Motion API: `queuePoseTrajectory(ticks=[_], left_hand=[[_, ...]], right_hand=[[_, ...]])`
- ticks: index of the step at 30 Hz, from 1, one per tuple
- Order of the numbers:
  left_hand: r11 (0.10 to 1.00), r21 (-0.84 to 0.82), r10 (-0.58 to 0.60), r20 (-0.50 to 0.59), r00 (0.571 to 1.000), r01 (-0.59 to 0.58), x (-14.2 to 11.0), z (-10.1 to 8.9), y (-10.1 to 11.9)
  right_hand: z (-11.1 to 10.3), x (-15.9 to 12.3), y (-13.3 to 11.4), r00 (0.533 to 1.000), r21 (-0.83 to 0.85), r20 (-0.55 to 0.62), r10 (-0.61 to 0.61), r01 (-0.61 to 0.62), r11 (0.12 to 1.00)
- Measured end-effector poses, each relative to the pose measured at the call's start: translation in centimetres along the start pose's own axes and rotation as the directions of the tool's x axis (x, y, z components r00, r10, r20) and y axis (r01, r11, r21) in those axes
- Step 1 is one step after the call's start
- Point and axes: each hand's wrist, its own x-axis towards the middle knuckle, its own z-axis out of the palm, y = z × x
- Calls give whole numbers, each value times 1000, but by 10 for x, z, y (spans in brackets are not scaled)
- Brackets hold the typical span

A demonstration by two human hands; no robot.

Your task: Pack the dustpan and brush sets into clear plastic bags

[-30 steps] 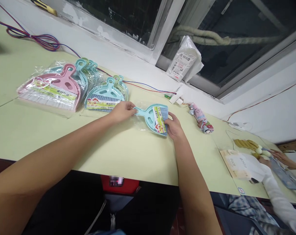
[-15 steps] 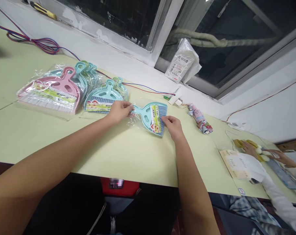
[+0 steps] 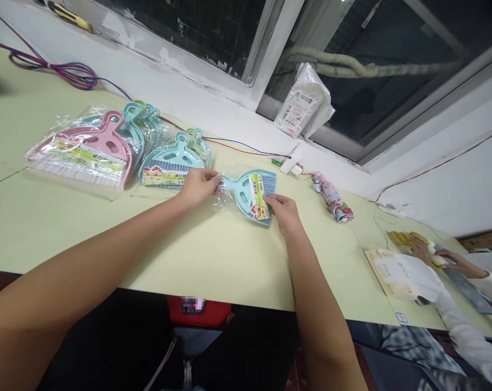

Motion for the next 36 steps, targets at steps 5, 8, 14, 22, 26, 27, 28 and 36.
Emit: queuePoseTrajectory(ticks=[5,8,14,22,26,27,28,36], left_hand=[[999,-36,-21,21,1000,22,-5,3,5],[999,-49,-14,10,1000,14,-7,5,6],[998,-58,-11,3,1000,11,-7,6,4],[993,-115,-34,8,999,35,-9,7,6],[993,-116,-40,3,999,40,-11,8,9],[993,-116,-37,-1,999,36,-11,8,10],[993,-113,-32,-4,999,32,-11,8,10],[996,-86,-12,-8,1000,12,-11,8,8]], right_hand=[[6,0,0,995,147,-62,82,-72,986],[10,-3,-4,986,219,-86,146,-125,968],[12,-7,-13,968,336,-66,243,-208,919],[14,-1,1,980,285,-53,191,-169,944],[18,-1,5,988,242,-66,140,-120,963],[19,-2,5,988,237,-69,137,-117,964],[20,-3,5,988,232,-70,137,-117,966],[22,-6,4,979,284,-132,158,-115,952]])
